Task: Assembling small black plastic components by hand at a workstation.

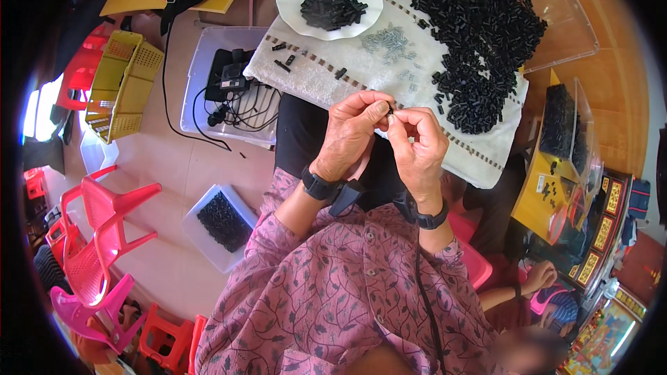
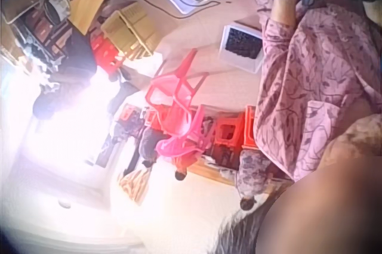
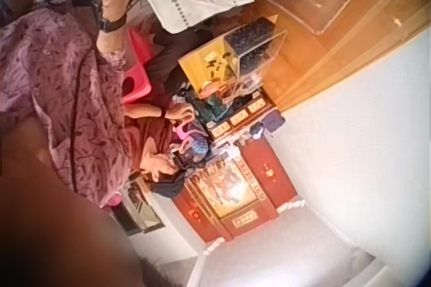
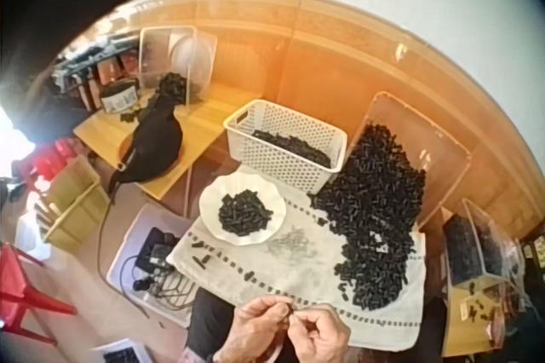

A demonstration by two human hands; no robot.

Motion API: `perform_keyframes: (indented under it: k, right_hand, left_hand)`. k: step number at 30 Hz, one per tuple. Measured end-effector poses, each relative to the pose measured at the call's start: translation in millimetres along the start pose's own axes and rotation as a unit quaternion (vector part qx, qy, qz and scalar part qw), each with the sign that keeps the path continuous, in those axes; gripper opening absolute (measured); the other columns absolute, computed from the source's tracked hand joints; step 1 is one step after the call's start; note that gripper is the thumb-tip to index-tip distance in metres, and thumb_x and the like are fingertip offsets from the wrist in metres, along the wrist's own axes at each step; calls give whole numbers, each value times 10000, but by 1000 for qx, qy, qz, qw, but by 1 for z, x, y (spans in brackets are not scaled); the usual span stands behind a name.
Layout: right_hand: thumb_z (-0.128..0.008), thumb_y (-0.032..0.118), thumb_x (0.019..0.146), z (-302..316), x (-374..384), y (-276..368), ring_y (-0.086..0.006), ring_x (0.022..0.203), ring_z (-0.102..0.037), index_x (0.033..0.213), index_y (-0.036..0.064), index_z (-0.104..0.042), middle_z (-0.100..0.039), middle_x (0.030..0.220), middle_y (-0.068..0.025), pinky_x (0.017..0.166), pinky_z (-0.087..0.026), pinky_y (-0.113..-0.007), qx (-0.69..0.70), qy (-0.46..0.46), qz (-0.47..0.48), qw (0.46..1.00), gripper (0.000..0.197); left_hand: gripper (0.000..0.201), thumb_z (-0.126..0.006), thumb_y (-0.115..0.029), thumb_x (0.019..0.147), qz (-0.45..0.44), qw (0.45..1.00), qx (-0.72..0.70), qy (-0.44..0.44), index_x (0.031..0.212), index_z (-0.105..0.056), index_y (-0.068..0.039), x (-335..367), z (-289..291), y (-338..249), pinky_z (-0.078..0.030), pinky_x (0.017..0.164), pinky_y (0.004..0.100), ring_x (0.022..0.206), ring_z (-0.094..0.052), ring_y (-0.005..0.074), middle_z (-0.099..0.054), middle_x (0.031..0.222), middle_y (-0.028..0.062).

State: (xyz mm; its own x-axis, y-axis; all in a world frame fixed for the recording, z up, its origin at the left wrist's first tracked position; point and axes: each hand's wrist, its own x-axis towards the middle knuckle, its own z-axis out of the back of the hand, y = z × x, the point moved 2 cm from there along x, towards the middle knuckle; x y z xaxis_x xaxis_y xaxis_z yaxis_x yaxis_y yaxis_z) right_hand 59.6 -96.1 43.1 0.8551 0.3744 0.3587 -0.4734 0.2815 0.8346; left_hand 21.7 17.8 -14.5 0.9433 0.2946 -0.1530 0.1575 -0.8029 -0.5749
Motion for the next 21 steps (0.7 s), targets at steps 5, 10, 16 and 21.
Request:
perform_keyframes:
  k: [5, 10, 16, 21]
  right_hand:
    - [-725, -32, 829, -3, 0, -2, -132, 678, -651, 913, 1, -639, -650, 886, -93, 603, -536, -255, 6, -4, -6, 1000, 125]
    - [-733, -26, 843, -3, 0, -1, -129, 689, -659, 923, -5, -644, -655, 885, -89, 606, -538, -255, 30, -1, -18, 999, 121]
    - [-744, -39, 838, 3, 8, 6, -128, 694, -668, 927, -12, -640, -652, 897, -87, 601, -533, -246, 11, 35, 24, 999, 139]
    - [-780, -28, 805, 7, 11, 10, -116, 662, -646, 916, 2, -623, -628, 889, -74, 583, -523, -250, 0, 51, 43, 998, 195]
  left_hand:
    - [138, -625, -79, 972, 11, 1000, -16, -12, 1059, -697, 2, 0, -2, -3, -516, 704, 230, 740, -628, 92, -689, 870, 33]
    - [149, -619, -92, 980, 22, 999, -33, -16, 1065, -696, 3, 2, 1, -3, -503, 689, 227, 725, -611, 89, -680, 856, 30]
    - [162, -613, -112, 987, 30, 998, -53, 1, 1075, -686, 3, 1, 0, -5, -490, 691, 236, 754, -604, 91, -667, 860, 30]
    - [160, -604, -114, 992, 51, 996, -72, 20, 1082, -678, -5, -1, -3, -5, -483, 694, 243, 770, -597, 99, -667, 887, 32]
